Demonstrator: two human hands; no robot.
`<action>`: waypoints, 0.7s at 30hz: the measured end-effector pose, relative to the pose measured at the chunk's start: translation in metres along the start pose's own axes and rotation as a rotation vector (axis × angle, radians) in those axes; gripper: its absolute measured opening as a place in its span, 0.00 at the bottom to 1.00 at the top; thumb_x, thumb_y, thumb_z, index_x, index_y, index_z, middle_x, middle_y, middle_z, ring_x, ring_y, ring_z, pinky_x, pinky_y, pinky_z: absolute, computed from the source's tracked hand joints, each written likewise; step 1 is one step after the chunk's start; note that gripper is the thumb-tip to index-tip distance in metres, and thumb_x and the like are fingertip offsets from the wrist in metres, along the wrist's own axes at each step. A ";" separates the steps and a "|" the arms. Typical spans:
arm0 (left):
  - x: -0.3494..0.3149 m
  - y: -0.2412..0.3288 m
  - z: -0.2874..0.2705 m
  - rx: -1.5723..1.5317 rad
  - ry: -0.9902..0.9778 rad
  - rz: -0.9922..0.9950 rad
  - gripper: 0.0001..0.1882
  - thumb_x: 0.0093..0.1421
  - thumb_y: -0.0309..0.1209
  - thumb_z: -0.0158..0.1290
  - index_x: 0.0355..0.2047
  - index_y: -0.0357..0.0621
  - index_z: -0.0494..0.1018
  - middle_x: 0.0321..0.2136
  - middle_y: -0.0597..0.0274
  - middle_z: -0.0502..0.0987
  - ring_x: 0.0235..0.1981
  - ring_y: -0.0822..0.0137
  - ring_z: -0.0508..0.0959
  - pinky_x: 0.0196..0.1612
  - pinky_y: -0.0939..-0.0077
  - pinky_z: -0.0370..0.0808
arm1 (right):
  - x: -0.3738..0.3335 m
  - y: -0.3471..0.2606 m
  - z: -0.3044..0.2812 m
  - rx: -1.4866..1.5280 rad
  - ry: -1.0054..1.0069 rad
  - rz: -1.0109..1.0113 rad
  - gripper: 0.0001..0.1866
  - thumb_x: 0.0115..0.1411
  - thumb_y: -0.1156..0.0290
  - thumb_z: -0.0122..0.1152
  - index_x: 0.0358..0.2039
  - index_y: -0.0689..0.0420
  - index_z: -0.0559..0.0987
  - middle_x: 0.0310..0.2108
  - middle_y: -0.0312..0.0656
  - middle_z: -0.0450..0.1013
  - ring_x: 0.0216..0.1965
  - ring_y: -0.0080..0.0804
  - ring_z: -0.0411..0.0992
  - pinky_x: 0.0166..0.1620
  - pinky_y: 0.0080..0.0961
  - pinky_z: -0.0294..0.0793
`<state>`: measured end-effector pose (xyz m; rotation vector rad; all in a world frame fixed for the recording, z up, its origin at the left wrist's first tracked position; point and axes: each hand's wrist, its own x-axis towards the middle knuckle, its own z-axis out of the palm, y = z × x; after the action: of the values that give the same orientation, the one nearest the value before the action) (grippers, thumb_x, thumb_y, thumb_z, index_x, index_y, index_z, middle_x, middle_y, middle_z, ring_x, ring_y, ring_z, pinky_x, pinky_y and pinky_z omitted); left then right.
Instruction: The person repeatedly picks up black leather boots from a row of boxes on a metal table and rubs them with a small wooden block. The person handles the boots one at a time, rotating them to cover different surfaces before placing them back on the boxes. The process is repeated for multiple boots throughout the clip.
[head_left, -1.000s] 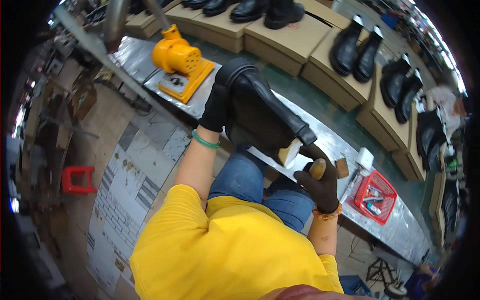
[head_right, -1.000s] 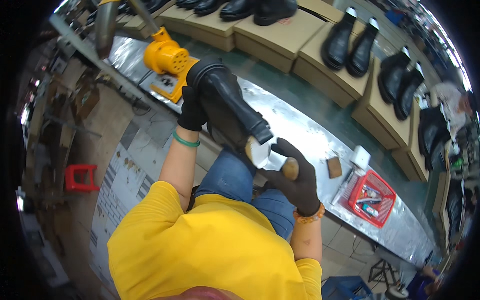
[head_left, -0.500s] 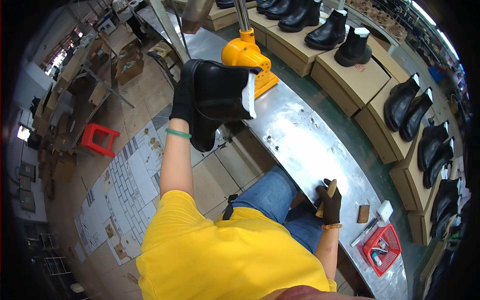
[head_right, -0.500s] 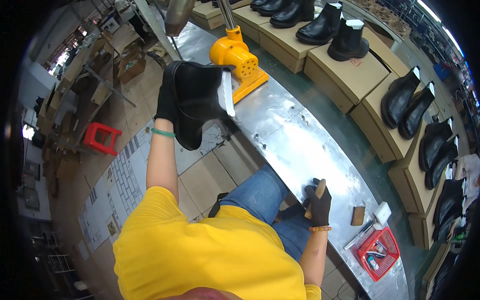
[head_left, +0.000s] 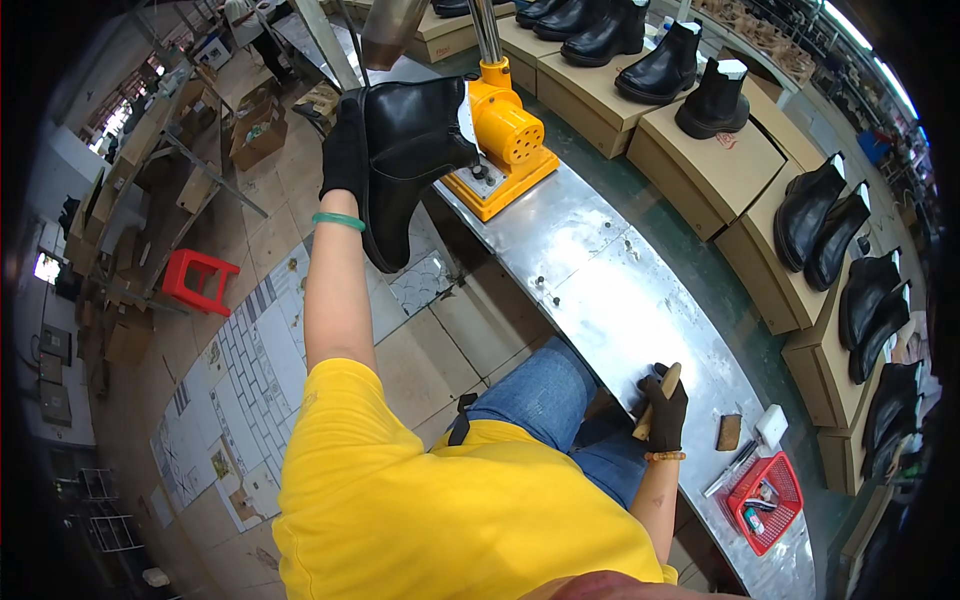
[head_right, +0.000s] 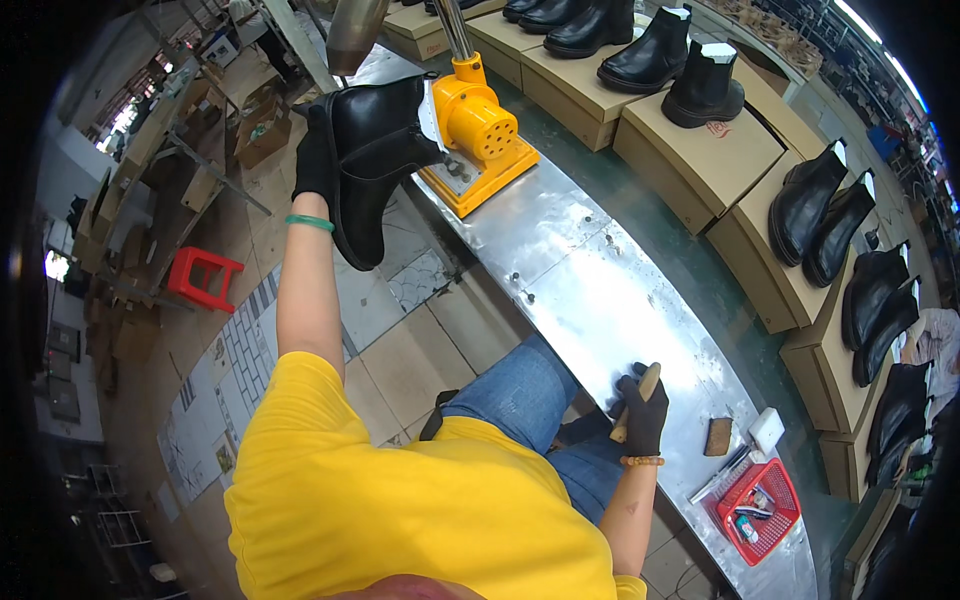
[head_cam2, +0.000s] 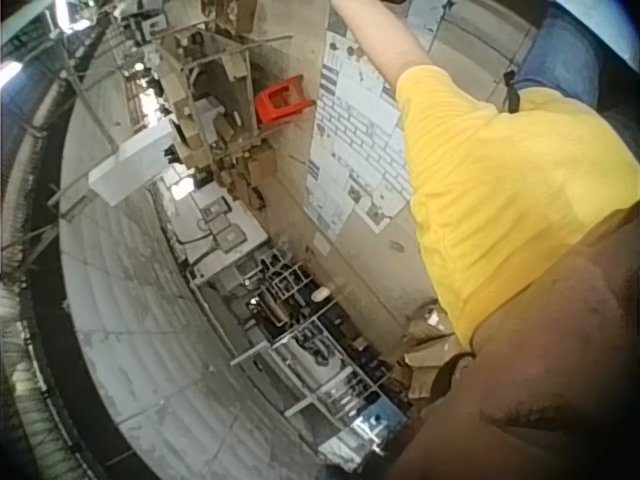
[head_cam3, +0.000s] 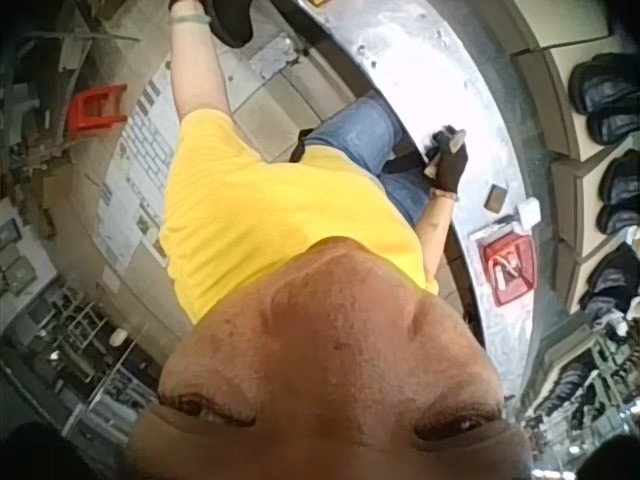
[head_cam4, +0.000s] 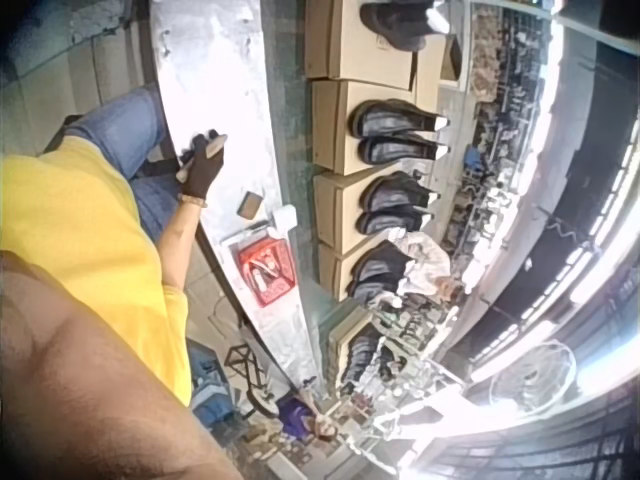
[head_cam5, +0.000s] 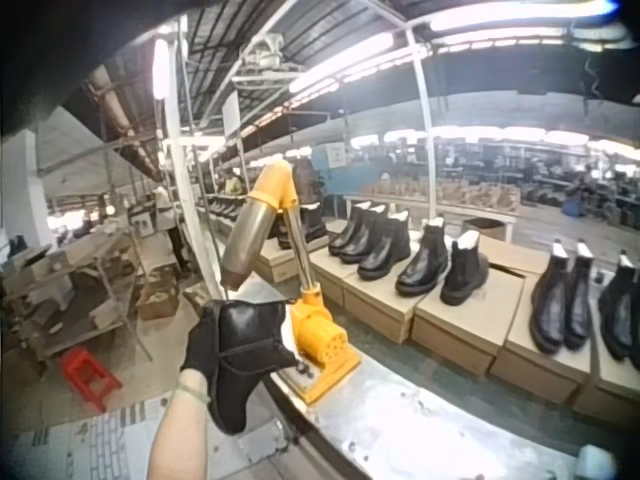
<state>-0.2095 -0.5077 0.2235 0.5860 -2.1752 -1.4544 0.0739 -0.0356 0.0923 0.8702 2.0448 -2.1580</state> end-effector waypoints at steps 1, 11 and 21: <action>0.001 -0.001 -0.001 0.009 0.028 0.009 0.41 0.59 0.63 0.31 0.49 0.35 0.69 0.48 0.40 0.71 0.52 0.49 0.70 0.52 0.66 0.65 | 0.000 -0.001 0.001 0.001 -0.001 -0.006 0.21 0.52 0.71 0.58 0.46 0.65 0.70 0.26 0.40 0.71 0.17 0.25 0.69 0.19 0.21 0.70; 0.013 -0.032 -0.012 -0.096 0.107 0.633 0.31 0.59 0.55 0.46 0.45 0.37 0.72 0.43 0.44 0.75 0.47 0.51 0.74 0.48 0.65 0.69 | -0.002 -0.001 0.006 0.002 -0.002 -0.049 0.21 0.53 0.70 0.58 0.46 0.66 0.69 0.25 0.40 0.71 0.17 0.24 0.69 0.21 0.21 0.71; 0.005 -0.014 -0.015 -0.252 -0.012 0.065 0.34 0.59 0.58 0.44 0.49 0.38 0.70 0.45 0.52 0.74 0.46 0.60 0.74 0.48 0.68 0.69 | 0.000 -0.001 0.016 0.019 0.070 -0.029 0.20 0.52 0.68 0.59 0.44 0.65 0.71 0.25 0.39 0.71 0.17 0.25 0.69 0.20 0.22 0.71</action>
<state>-0.2038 -0.5265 0.2158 0.4150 -1.9584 -1.6658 0.0673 -0.0507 0.0926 0.9369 2.0852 -2.1958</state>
